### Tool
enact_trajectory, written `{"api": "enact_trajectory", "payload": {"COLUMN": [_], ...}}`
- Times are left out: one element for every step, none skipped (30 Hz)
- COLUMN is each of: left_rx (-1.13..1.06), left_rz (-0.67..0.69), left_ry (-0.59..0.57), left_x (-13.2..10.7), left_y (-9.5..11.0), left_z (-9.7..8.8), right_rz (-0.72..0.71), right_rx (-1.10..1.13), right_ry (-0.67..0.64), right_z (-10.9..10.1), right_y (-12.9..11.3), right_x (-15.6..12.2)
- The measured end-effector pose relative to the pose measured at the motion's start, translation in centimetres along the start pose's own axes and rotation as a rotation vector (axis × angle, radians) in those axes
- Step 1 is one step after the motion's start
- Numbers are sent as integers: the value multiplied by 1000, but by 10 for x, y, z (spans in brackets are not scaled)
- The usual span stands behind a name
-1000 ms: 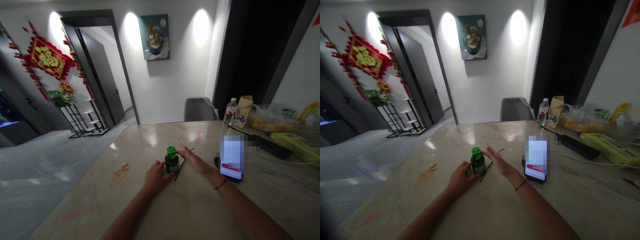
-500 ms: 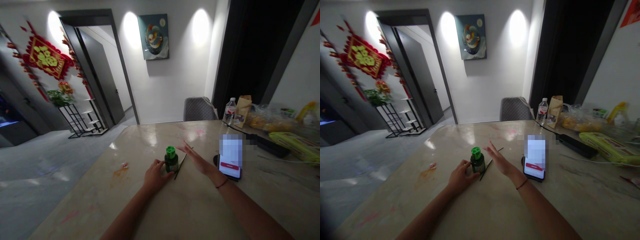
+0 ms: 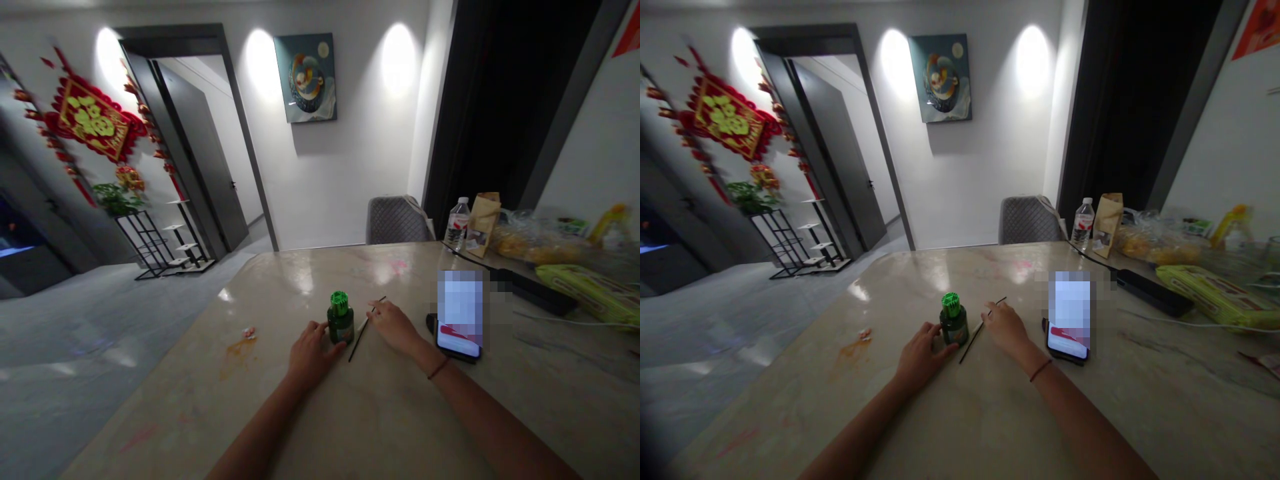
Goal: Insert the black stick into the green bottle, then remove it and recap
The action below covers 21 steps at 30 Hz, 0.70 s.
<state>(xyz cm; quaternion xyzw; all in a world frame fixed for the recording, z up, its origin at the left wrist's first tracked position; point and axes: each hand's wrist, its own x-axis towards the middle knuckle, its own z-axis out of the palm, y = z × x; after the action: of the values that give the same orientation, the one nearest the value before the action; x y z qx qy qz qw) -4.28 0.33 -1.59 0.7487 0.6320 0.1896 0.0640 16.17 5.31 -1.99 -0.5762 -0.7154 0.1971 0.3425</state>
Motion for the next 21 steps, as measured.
{"api": "enact_trajectory", "payload": {"left_rx": [8,23,43,64,78,81,73,59,43,30,20,16,13,10,7,3,-5,-18,-36,-61,-94], "left_rz": [-10,-25,-37,-42,-32,-8,26,65,100,127,144,156,164,168,169,168,167,169,171,174,172], "left_ry": [15,26,28,16,-1,-16,-22,-18,-4,10,20,23,22,18,11,5,2,4,13,31,58], "left_x": [0,1,1,1,2,2,2,2,2,2,2,2,2,1,1,1,1,1,1,1,2], "left_y": [0,1,1,1,2,2,1,1,1,0,0,-1,-1,-1,-1,-1,-1,-1,-2,-2,-3], "left_z": [0,0,0,-1,-1,-1,-2,-2,-2,-2,-1,0,0,1,2,3,3,3,3,3,2], "right_rz": [-25,-54,-85,-115,-146,-174,-198,-217,-235,-252,-266,-273,-272,-265,-250,-231,-214,-205,-206,-214,-221], "right_rx": [-68,-119,-156,-178,-185,-182,-171,-151,-125,-94,-63,-35,-7,19,45,70,93,114,133,150,165], "right_ry": [-12,-33,-56,-81,-108,-131,-151,-166,-181,-197,-213,-228,-239,-244,-239,-227,-213,-202,-193,-180,-162], "right_z": [3,6,9,11,12,13,14,14,13,13,13,14,14,15,15,15,15,13,10,6,0], "right_y": [1,1,0,-1,-2,-3,-3,-3,-2,-1,1,2,4,5,5,4,3,0,-3,-7,-12], "right_x": [-1,-3,-4,-6,-7,-8,-8,-9,-9,-9,-9,-9,-10,-10,-10,-10,-9,-9,-8,-7,-6]}}
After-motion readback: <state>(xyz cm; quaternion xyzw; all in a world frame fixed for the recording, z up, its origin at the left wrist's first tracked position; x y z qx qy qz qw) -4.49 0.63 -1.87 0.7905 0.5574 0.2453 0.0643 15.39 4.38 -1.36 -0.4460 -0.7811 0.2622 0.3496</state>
